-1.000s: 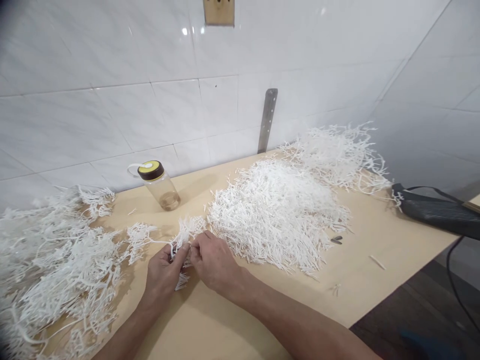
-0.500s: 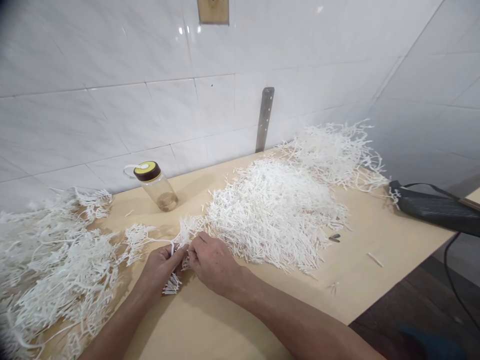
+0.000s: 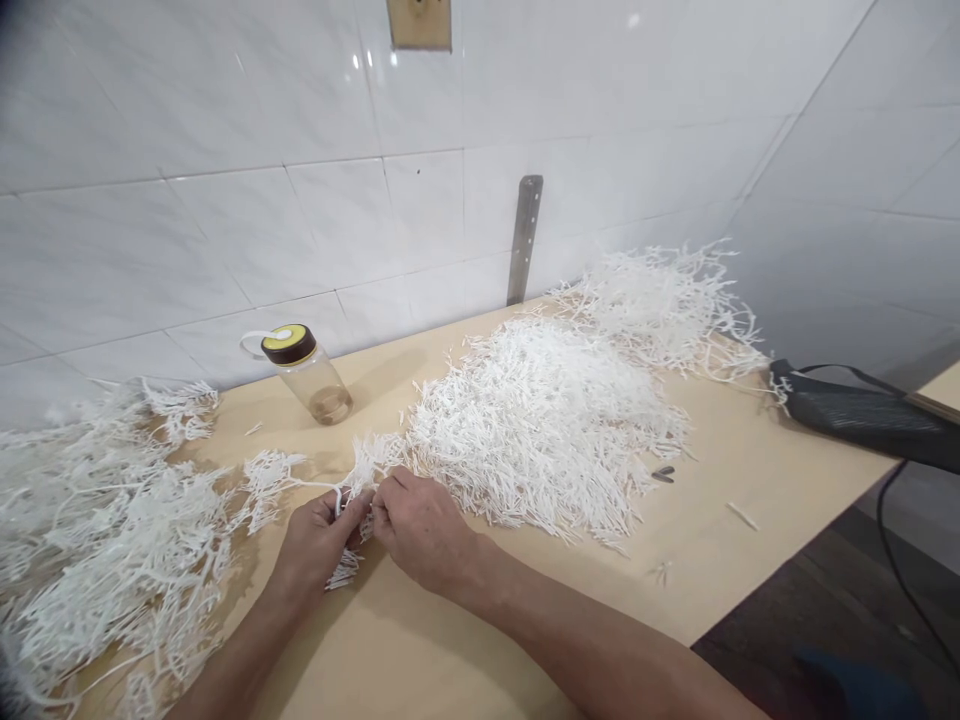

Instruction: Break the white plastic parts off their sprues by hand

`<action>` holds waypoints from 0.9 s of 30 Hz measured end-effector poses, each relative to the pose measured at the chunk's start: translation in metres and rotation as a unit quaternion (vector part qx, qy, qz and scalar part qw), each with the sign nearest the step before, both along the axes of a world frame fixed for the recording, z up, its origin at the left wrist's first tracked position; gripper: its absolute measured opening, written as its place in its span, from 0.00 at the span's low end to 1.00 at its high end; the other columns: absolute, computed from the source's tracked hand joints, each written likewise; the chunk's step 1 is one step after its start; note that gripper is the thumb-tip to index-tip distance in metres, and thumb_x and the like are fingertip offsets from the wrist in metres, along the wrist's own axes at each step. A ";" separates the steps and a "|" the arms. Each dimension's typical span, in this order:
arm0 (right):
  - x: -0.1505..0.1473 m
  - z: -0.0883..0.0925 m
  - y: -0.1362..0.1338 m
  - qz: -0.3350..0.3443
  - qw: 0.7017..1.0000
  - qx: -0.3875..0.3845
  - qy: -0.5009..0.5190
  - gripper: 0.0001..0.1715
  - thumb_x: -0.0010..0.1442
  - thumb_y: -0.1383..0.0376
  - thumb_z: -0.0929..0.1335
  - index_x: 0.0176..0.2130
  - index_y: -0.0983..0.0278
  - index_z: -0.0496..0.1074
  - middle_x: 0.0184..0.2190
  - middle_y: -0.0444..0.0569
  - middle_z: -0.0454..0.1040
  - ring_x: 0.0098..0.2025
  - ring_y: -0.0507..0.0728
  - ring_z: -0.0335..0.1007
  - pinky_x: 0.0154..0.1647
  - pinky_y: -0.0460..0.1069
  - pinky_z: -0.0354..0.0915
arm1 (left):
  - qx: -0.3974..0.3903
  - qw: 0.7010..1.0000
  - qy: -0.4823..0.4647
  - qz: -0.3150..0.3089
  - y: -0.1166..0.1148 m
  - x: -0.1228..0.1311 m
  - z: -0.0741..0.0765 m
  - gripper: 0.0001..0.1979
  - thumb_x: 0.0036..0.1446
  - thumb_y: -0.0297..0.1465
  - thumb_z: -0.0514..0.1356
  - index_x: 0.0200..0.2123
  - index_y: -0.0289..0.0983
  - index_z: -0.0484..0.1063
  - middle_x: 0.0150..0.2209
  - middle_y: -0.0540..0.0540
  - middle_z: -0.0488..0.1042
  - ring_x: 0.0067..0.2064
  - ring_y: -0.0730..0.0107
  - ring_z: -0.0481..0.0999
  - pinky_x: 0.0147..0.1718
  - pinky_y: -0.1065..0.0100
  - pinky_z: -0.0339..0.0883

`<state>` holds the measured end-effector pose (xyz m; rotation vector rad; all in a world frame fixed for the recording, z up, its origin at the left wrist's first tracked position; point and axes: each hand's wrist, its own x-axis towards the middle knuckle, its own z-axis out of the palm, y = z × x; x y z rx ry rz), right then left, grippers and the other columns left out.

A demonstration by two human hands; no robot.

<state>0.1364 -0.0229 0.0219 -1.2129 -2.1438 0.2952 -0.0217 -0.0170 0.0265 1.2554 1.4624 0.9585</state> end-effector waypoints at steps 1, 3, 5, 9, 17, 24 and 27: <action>-0.001 -0.001 0.000 -0.006 1.000 -0.009 -0.003 0.11 0.66 0.71 0.63 0.31 0.64 0.68 0.31 0.48 0.72 0.32 0.54 0.67 0.32 0.49 0.61 | 0.018 1.000 0.016 0.013 -0.002 0.002 -0.001 0.26 0.46 0.52 0.67 0.16 0.38 0.63 0.14 0.53 0.62 0.20 0.74 0.59 0.20 0.71 0.52; -0.003 -0.001 -0.001 -0.024 0.999 -0.027 -0.005 0.10 0.66 0.70 0.63 0.31 0.64 0.68 0.30 0.48 0.71 0.32 0.54 0.67 0.32 0.49 0.59 | 0.052 0.997 0.043 0.042 -0.006 0.005 -0.002 0.26 0.47 0.52 0.66 0.17 0.39 0.61 0.15 0.54 0.59 0.20 0.74 0.57 0.20 0.70 0.50; -0.005 -0.001 -0.002 -0.045 0.998 -0.049 -0.003 0.10 0.65 0.70 0.64 0.31 0.64 0.68 0.30 0.47 0.71 0.31 0.54 0.66 0.31 0.49 0.58 | 0.083 0.992 0.063 0.067 -0.009 0.007 -0.003 0.26 0.48 0.51 0.65 0.17 0.40 0.58 0.15 0.55 0.56 0.20 0.74 0.54 0.20 0.70 0.49; -0.010 -0.002 -0.003 -0.072 0.991 -0.112 0.017 0.10 0.65 0.69 0.64 0.30 0.63 0.66 0.29 0.47 0.70 0.31 0.54 0.66 0.32 0.49 0.57 | 0.112 0.987 0.092 0.065 -0.011 0.009 -0.006 0.24 0.51 0.48 0.64 0.17 0.41 0.58 0.16 0.55 0.56 0.21 0.72 0.55 0.21 0.69 0.49; -0.015 0.000 0.001 -0.094 0.963 -0.221 0.123 0.07 0.59 0.69 0.66 0.29 0.62 0.66 0.28 0.46 0.72 0.31 0.54 0.66 0.31 0.48 0.59 | 0.213 0.959 0.169 0.074 -0.011 0.004 -0.018 0.20 0.53 0.39 0.63 0.18 0.42 0.57 0.17 0.53 0.59 0.21 0.71 0.56 0.24 0.67 0.51; -0.020 0.002 0.003 -0.105 0.951 -0.230 0.180 0.04 0.57 0.70 0.66 0.29 0.63 0.68 0.28 0.47 0.73 0.29 0.53 0.65 0.29 0.47 0.59 | 0.327 0.919 0.220 0.030 -0.009 -0.003 -0.010 0.08 0.57 0.32 0.59 0.26 0.40 0.67 0.22 0.48 0.69 0.24 0.67 0.66 0.27 0.67 0.57; -0.013 0.002 0.008 -0.141 0.956 -0.204 0.158 0.06 0.57 0.72 0.65 0.28 0.63 0.65 0.27 0.47 0.72 0.29 0.53 0.64 0.28 0.46 0.58 | 0.373 0.898 0.233 0.026 -0.008 -0.005 -0.009 0.08 0.58 0.32 0.58 0.26 0.39 0.67 0.22 0.48 0.69 0.23 0.69 0.65 0.26 0.68 0.58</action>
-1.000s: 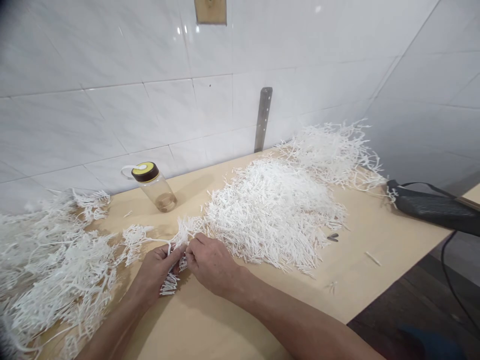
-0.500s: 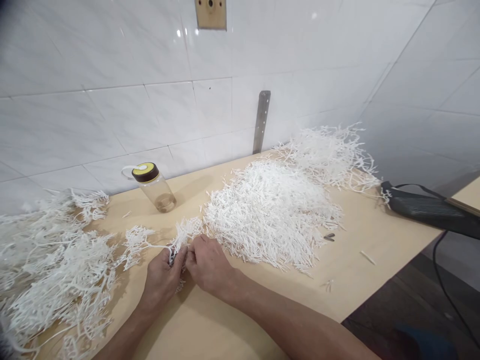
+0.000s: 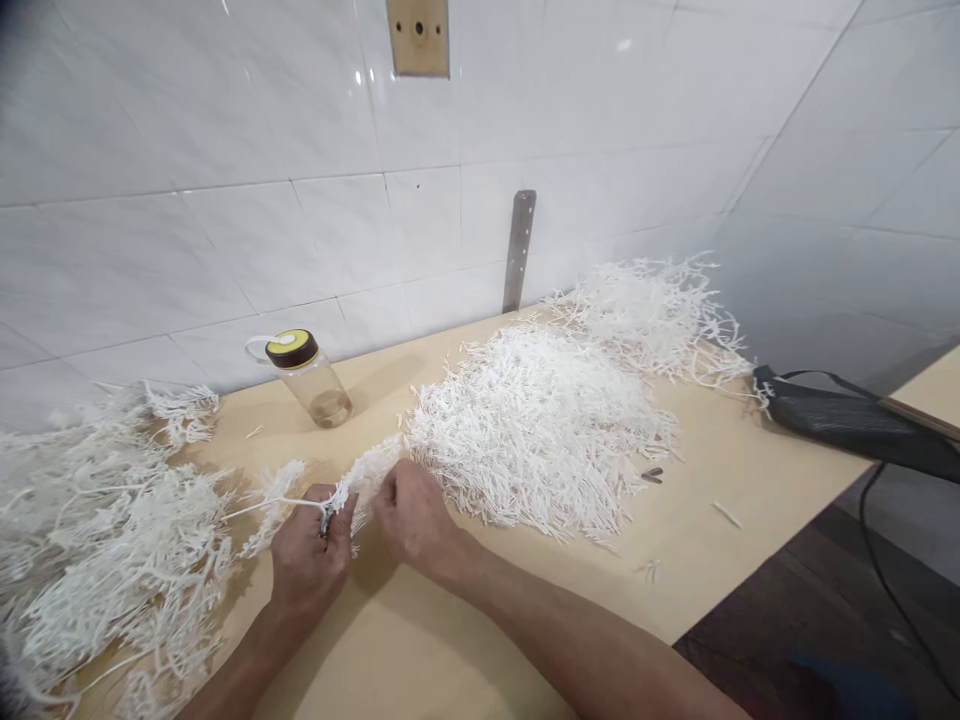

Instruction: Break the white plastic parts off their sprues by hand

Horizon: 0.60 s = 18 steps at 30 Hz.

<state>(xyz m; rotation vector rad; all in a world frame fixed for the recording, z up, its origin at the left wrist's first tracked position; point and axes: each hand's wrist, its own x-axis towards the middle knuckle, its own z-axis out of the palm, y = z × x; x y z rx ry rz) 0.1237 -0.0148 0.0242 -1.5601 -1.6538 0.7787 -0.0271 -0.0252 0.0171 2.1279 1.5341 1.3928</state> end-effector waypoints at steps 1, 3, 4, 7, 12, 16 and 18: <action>0.004 0.001 0.001 -0.010 1.000 0.007 -0.014 0.07 0.56 0.73 0.65 0.28 0.63 0.65 0.27 0.47 0.71 0.28 0.52 0.64 0.27 0.46 0.57 | -0.002 1.000 0.000 0.000 0.000 0.000 -0.001 0.10 0.59 0.33 0.58 0.25 0.39 0.66 0.22 0.49 0.69 0.22 0.70 0.63 0.26 0.68 0.57; 0.012 0.006 0.003 -0.012 0.999 0.018 -0.025 0.06 0.57 0.72 0.65 0.29 0.63 0.65 0.26 0.46 0.71 0.28 0.53 0.64 0.27 0.46 0.57 | -0.040 0.999 -0.019 0.012 0.002 0.000 -0.002 0.15 0.59 0.35 0.58 0.21 0.40 0.62 0.19 0.51 0.65 0.21 0.72 0.61 0.24 0.68 0.56; 0.016 0.009 0.003 -0.008 1.000 0.020 -0.022 0.04 0.57 0.70 0.65 0.30 0.63 0.65 0.27 0.46 0.71 0.28 0.53 0.64 0.27 0.46 0.57 | -0.072 0.996 -0.037 0.024 0.002 0.000 -0.002 0.18 0.58 0.37 0.59 0.19 0.40 0.59 0.17 0.52 0.62 0.20 0.73 0.60 0.22 0.69 0.55; 0.024 0.018 0.002 -0.004 1.000 0.018 -0.007 0.04 0.59 0.67 0.64 0.31 0.62 0.66 0.27 0.46 0.72 0.28 0.53 0.66 0.26 0.46 0.58 | -0.183 0.974 -0.123 0.056 0.006 0.001 -0.001 0.23 0.55 0.43 0.62 0.16 0.40 0.57 0.15 0.53 0.59 0.19 0.74 0.60 0.20 0.70 0.53; 0.042 0.026 0.007 -0.036 0.999 0.028 0.010 0.05 0.60 0.63 0.65 0.33 0.61 0.67 0.21 0.42 0.71 0.20 0.52 0.64 0.24 0.46 0.57 | -0.323 0.898 -0.299 0.002 0.012 -0.001 0.002 0.22 0.48 0.49 0.67 0.20 0.36 0.68 0.17 0.52 0.65 0.21 0.74 0.63 0.19 0.72 0.55; 0.062 0.029 0.015 -0.096 0.993 0.071 -0.024 0.08 0.60 0.60 0.66 0.31 0.61 0.67 0.18 0.41 0.70 0.18 0.51 0.61 0.22 0.47 0.57 | -0.362 0.833 -0.414 -0.063 0.013 -0.003 0.003 0.21 0.49 0.48 0.68 0.28 0.34 0.74 0.23 0.49 0.72 0.24 0.73 0.69 0.24 0.71 0.61; 0.073 0.032 0.018 -0.126 0.987 0.092 -0.041 0.09 0.60 0.58 0.66 0.33 0.61 0.68 0.20 0.42 0.71 0.17 0.51 0.61 0.23 0.47 0.57 | -0.370 0.810 -0.447 -0.084 0.012 -0.003 0.005 0.20 0.49 0.46 0.69 0.29 0.33 0.75 0.25 0.48 0.73 0.25 0.72 0.70 0.26 0.71 0.63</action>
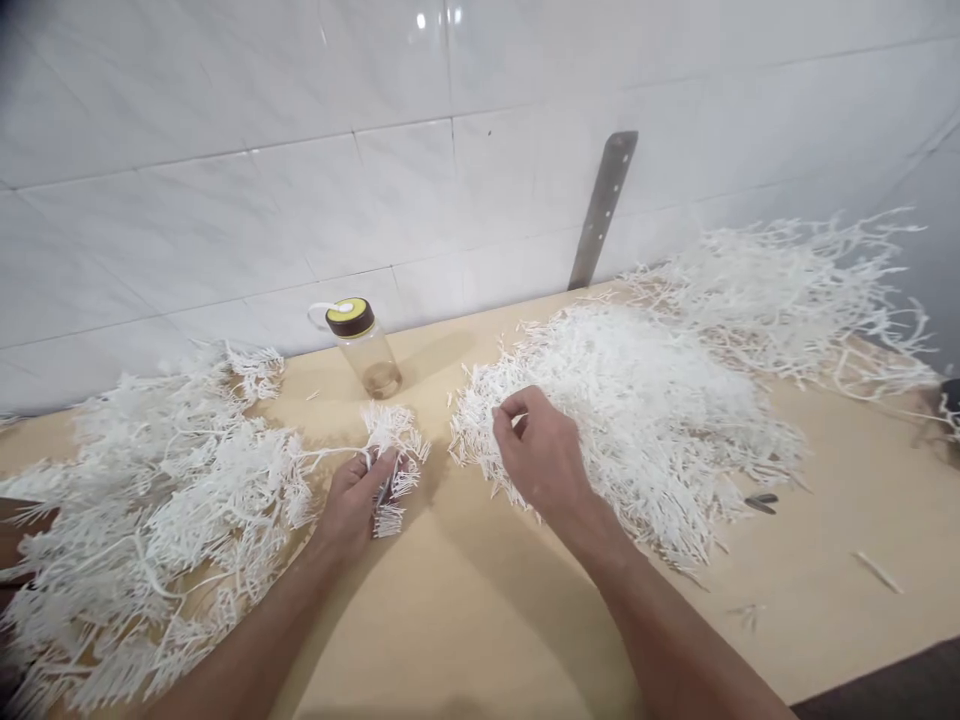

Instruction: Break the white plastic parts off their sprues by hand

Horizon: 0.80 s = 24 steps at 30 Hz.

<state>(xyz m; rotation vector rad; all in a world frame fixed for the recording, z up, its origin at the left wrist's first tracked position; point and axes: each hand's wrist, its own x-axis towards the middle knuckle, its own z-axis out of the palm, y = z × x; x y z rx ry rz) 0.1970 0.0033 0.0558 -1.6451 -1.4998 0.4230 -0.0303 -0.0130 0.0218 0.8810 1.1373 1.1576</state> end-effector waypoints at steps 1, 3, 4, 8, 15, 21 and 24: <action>0.005 0.001 0.002 -0.017 1.000 0.011 -0.007 0.09 0.60 0.58 0.67 0.33 0.61 0.68 0.20 0.43 0.71 0.18 0.51 0.62 0.23 0.47 0.58 | -0.003 1.000 -0.016 -0.001 0.000 0.000 0.001 0.19 0.49 0.45 0.69 0.29 0.33 0.75 0.25 0.48 0.73 0.26 0.72 0.70 0.27 0.71 0.64; 0.015 0.003 0.004 -0.043 0.998 0.030 -0.022 0.08 0.60 0.59 0.67 0.34 0.61 0.69 0.21 0.43 0.72 0.19 0.52 0.64 0.26 0.48 0.60 | -0.009 0.999 -0.039 0.000 0.000 0.000 0.002 0.17 0.50 0.43 0.70 0.29 0.33 0.76 0.26 0.48 0.74 0.26 0.72 0.71 0.27 0.71 0.65; 0.020 0.004 0.006 -0.055 0.997 0.037 -0.029 0.08 0.60 0.59 0.67 0.35 0.61 0.69 0.22 0.43 0.72 0.20 0.52 0.65 0.27 0.48 0.61 | -0.011 0.999 -0.048 0.002 0.000 0.000 0.003 0.16 0.50 0.41 0.70 0.29 0.33 0.76 0.26 0.48 0.74 0.27 0.72 0.72 0.28 0.71 0.65; 0.038 0.004 0.011 -0.085 0.992 0.056 -0.069 0.07 0.60 0.60 0.66 0.36 0.61 0.71 0.24 0.45 0.73 0.22 0.54 0.67 0.33 0.51 0.64 | -0.014 0.997 -0.081 0.011 0.003 -0.002 0.001 0.14 0.49 0.37 0.71 0.32 0.33 0.78 0.29 0.47 0.76 0.30 0.72 0.74 0.30 0.72 0.67; 0.048 0.007 0.013 -0.121 0.981 0.119 -0.097 0.06 0.60 0.63 0.67 0.35 0.63 0.73 0.31 0.51 0.76 0.25 0.55 0.69 0.35 0.54 0.67 | -0.026 0.998 -0.061 -0.007 0.003 -0.002 0.000 0.18 0.44 0.40 0.74 0.33 0.32 0.78 0.27 0.48 0.74 0.26 0.75 0.71 0.25 0.73 0.67; -0.005 -0.003 -0.005 0.129 0.990 0.043 0.047 0.12 0.64 0.59 0.65 0.39 0.63 0.75 0.32 0.50 0.78 0.31 0.57 0.75 0.29 0.49 0.69 | -0.033 0.999 -0.027 -0.025 0.002 -0.001 -0.003 0.21 0.45 0.44 0.73 0.33 0.34 0.74 0.25 0.50 0.73 0.23 0.75 0.72 0.21 0.74 0.67; -0.037 -0.013 -0.016 0.245 0.964 -0.053 0.086 0.13 0.65 0.59 0.65 0.43 0.63 0.75 0.37 0.51 0.80 0.32 0.56 0.76 0.29 0.48 0.69 | -0.036 0.999 0.008 -0.033 0.000 0.001 -0.001 0.22 0.45 0.46 0.72 0.32 0.35 0.72 0.22 0.50 0.73 0.21 0.72 0.72 0.18 0.73 0.65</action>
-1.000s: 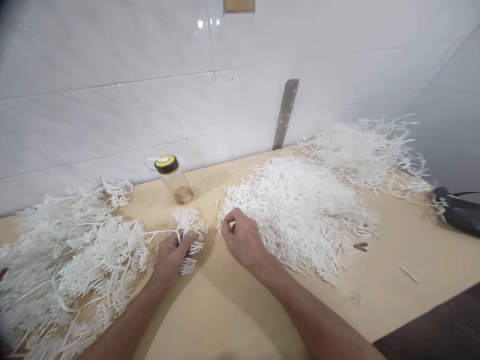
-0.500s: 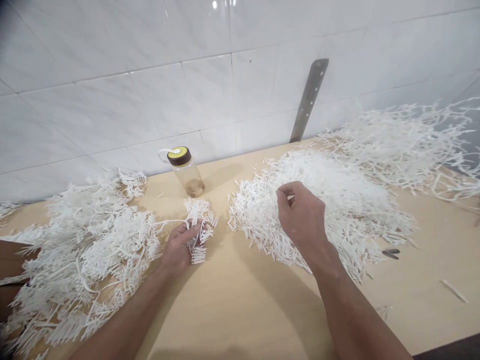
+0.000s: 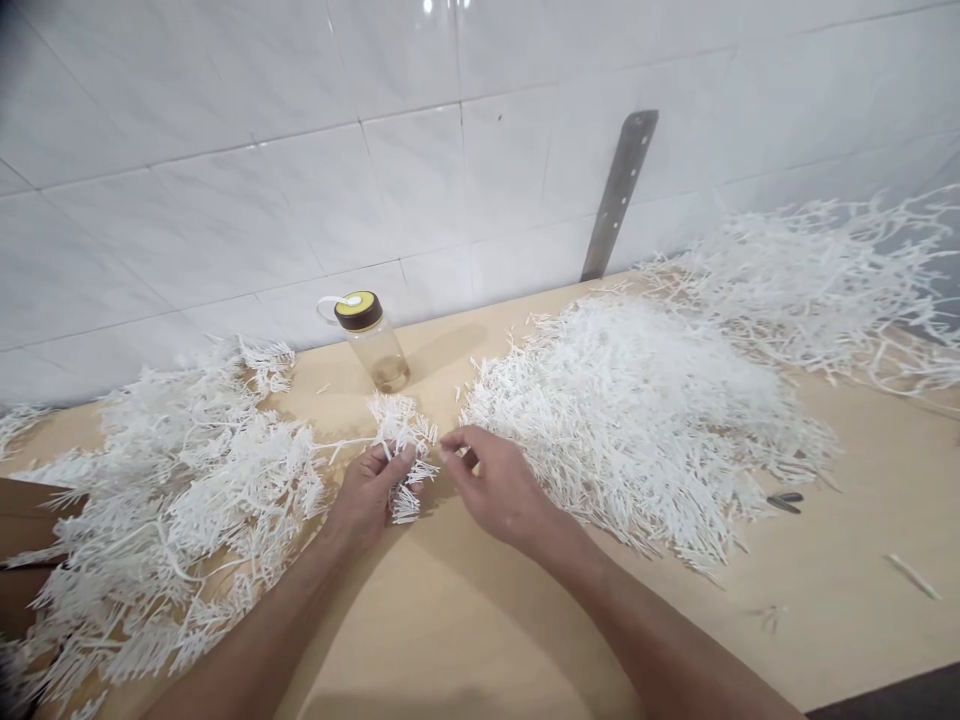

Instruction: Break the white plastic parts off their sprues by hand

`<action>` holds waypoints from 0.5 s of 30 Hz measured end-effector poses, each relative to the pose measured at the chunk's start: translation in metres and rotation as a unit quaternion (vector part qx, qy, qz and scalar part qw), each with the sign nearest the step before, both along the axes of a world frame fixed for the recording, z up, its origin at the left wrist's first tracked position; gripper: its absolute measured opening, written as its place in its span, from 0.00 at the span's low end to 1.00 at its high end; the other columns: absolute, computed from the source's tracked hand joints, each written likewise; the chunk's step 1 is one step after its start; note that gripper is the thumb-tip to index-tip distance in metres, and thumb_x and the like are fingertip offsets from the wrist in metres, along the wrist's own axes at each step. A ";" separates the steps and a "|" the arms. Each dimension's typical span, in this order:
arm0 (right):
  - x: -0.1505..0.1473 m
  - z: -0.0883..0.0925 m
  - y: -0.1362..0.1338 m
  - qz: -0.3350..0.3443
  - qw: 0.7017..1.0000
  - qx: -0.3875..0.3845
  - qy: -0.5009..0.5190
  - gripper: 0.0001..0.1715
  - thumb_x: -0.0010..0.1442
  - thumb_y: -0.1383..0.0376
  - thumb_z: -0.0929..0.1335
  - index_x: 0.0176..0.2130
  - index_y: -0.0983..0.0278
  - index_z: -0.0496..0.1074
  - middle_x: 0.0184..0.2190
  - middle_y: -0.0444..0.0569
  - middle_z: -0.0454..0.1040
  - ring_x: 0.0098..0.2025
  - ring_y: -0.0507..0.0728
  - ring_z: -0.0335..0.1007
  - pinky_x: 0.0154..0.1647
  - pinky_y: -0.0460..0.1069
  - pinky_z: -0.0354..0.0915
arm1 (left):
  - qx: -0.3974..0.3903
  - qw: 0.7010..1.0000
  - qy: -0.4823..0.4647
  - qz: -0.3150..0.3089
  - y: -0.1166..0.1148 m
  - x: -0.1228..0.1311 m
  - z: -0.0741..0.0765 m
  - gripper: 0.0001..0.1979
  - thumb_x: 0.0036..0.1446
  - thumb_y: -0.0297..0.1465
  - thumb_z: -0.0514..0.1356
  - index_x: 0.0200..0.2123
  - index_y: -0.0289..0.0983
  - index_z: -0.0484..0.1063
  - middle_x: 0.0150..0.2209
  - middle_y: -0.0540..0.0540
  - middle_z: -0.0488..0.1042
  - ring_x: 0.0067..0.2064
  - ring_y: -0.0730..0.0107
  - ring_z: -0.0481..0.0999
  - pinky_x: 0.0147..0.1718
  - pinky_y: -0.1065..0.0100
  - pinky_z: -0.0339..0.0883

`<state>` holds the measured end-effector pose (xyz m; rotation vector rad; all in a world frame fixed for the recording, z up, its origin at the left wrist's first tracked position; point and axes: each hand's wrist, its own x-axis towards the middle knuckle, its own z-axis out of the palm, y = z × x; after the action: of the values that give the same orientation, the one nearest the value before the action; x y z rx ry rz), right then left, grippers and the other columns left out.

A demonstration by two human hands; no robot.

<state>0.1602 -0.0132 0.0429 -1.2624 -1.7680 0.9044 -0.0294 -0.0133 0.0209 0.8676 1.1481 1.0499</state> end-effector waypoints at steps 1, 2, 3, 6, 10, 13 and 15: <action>-0.008 -0.003 -0.003 0.028 0.999 -0.023 0.011 0.13 0.65 0.60 0.65 0.43 0.63 0.75 0.37 0.50 0.80 0.32 0.55 0.76 0.29 0.48 0.69 | -0.001 1.000 0.004 -0.005 -0.001 0.001 0.001 0.22 0.45 0.46 0.72 0.32 0.35 0.72 0.21 0.50 0.73 0.20 0.72 0.72 0.18 0.72 0.66; -0.014 -0.005 -0.005 0.053 0.997 -0.049 0.026 0.12 0.66 0.61 0.64 0.45 0.62 0.75 0.37 0.49 0.81 0.33 0.55 0.77 0.31 0.47 0.69 | -0.001 1.000 0.003 -0.009 -0.002 0.002 0.002 0.22 0.45 0.46 0.72 0.31 0.35 0.71 0.20 0.50 0.73 0.20 0.71 0.72 0.19 0.71 0.67; -0.018 -0.008 -0.006 0.064 0.995 -0.067 0.039 0.12 0.66 0.62 0.64 0.45 0.62 0.75 0.36 0.48 0.81 0.33 0.54 0.77 0.32 0.47 0.69 | 0.001 1.000 -0.002 -0.012 -0.002 0.003 0.003 0.22 0.45 0.46 0.72 0.30 0.35 0.71 0.20 0.50 0.73 0.20 0.71 0.72 0.20 0.70 0.68; -0.022 -0.011 -0.005 0.048 0.994 -0.087 0.046 0.10 0.65 0.64 0.65 0.41 0.62 0.75 0.32 0.46 0.81 0.32 0.54 0.77 0.32 0.47 0.68 | 0.011 1.000 -0.001 -0.007 -0.004 0.007 0.006 0.21 0.44 0.45 0.73 0.29 0.34 0.72 0.20 0.50 0.73 0.21 0.72 0.72 0.21 0.71 0.67; -0.020 -0.011 -0.002 0.013 0.997 -0.070 0.016 0.08 0.62 0.65 0.66 0.37 0.63 0.76 0.30 0.46 0.81 0.30 0.54 0.75 0.30 0.47 0.65 | 0.002 1.000 0.029 0.005 -0.004 0.008 0.008 0.22 0.42 0.46 0.73 0.28 0.35 0.72 0.19 0.49 0.73 0.19 0.71 0.71 0.19 0.71 0.65; -0.020 -0.012 -0.001 0.012 0.998 -0.054 0.001 0.08 0.62 0.66 0.66 0.37 0.63 0.77 0.31 0.47 0.81 0.31 0.54 0.74 0.32 0.48 0.65 | 0.010 0.999 0.050 0.008 -0.004 0.008 0.008 0.22 0.41 0.47 0.73 0.26 0.35 0.72 0.18 0.50 0.72 0.19 0.71 0.70 0.18 0.71 0.63; -0.021 -0.012 -0.001 0.016 0.999 -0.042 -0.010 0.08 0.62 0.66 0.66 0.36 0.63 0.76 0.31 0.47 0.80 0.32 0.54 0.74 0.33 0.48 0.65 | 0.025 0.997 0.067 0.017 -0.004 0.007 0.007 0.22 0.42 0.46 0.73 0.26 0.35 0.72 0.19 0.50 0.72 0.20 0.72 0.70 0.18 0.72 0.62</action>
<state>0.1395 -0.0147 0.0309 -1.3034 -1.7871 0.9955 -0.0224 -0.0171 0.0274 0.9741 1.2563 1.0647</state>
